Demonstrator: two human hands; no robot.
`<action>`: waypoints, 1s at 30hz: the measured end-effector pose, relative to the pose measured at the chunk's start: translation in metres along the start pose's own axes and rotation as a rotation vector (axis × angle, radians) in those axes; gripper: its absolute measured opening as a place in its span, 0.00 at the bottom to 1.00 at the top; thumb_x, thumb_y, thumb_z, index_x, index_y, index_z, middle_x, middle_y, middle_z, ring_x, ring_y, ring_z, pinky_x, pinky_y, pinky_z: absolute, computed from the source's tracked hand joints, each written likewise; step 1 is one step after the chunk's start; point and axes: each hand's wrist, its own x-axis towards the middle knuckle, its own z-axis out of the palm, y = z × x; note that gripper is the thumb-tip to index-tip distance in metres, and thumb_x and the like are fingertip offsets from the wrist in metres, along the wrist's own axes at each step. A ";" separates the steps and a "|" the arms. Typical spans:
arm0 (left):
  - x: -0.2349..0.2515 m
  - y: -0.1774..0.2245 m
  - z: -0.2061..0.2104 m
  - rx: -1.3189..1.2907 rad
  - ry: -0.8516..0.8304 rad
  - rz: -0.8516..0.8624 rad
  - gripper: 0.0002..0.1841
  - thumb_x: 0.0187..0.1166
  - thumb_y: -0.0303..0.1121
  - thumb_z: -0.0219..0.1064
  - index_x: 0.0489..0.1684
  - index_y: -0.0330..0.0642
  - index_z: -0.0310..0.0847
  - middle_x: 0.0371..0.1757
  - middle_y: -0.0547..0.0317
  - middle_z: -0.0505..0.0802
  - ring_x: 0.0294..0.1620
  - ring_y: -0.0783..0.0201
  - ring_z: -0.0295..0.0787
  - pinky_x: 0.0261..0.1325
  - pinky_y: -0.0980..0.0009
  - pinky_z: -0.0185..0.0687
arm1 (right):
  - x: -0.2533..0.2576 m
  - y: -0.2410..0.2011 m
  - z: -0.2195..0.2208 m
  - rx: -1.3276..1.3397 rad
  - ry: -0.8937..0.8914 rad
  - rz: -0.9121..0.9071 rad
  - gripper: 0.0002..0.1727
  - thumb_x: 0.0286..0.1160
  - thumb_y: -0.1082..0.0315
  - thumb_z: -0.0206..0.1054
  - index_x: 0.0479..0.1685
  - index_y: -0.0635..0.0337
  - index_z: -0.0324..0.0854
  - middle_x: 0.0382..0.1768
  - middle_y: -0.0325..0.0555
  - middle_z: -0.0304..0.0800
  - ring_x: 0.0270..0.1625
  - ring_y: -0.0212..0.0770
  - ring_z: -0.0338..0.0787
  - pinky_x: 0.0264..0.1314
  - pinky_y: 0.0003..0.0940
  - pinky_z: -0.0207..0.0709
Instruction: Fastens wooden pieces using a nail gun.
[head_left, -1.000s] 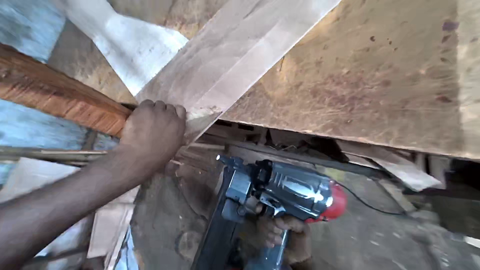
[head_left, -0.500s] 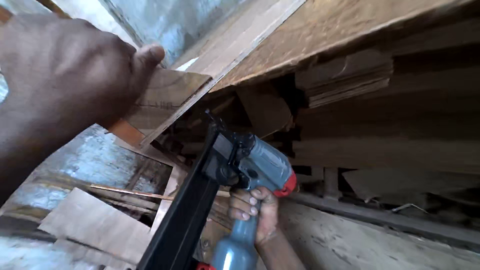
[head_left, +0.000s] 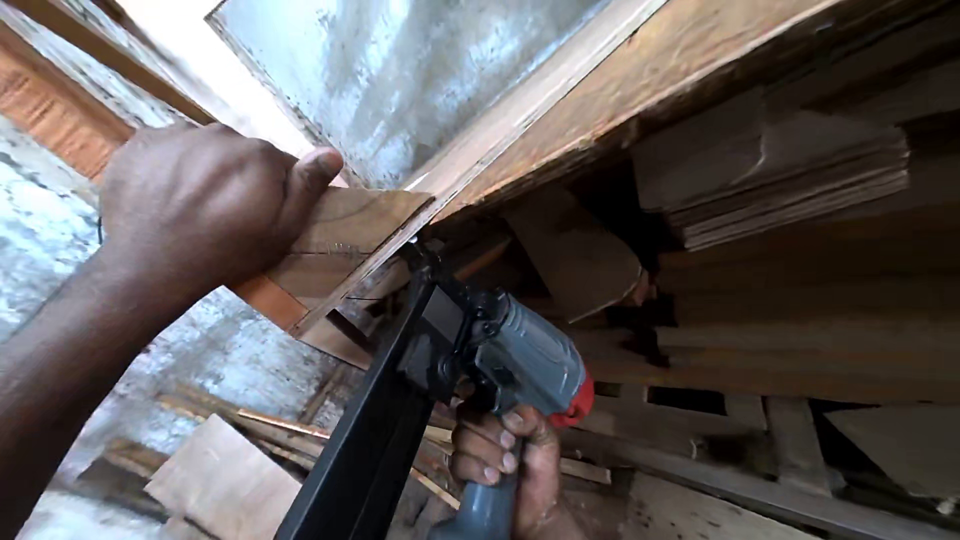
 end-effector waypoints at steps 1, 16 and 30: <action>0.000 0.000 -0.001 0.003 -0.015 -0.002 0.44 0.86 0.68 0.21 0.14 0.40 0.64 0.16 0.37 0.78 0.26 0.29 0.83 0.22 0.36 0.64 | -0.001 0.001 0.000 0.002 -0.005 -0.004 0.16 0.67 0.63 0.69 0.49 0.64 0.85 0.20 0.38 0.81 0.22 0.35 0.84 0.32 0.33 0.82; 0.000 0.006 -0.010 -0.003 -0.102 -0.015 0.44 0.87 0.66 0.20 0.16 0.39 0.65 0.19 0.35 0.79 0.30 0.28 0.84 0.27 0.33 0.66 | -0.012 -0.005 0.017 0.038 0.083 0.083 0.13 0.66 0.64 0.69 0.45 0.64 0.84 0.20 0.38 0.80 0.22 0.34 0.83 0.34 0.31 0.83; 0.001 0.007 -0.009 -0.015 -0.102 -0.018 0.43 0.89 0.65 0.22 0.17 0.37 0.66 0.22 0.34 0.81 0.35 0.28 0.86 0.32 0.32 0.69 | -0.015 0.026 0.010 0.155 0.073 0.097 0.14 0.65 0.64 0.70 0.46 0.63 0.84 0.21 0.38 0.81 0.23 0.34 0.84 0.33 0.30 0.82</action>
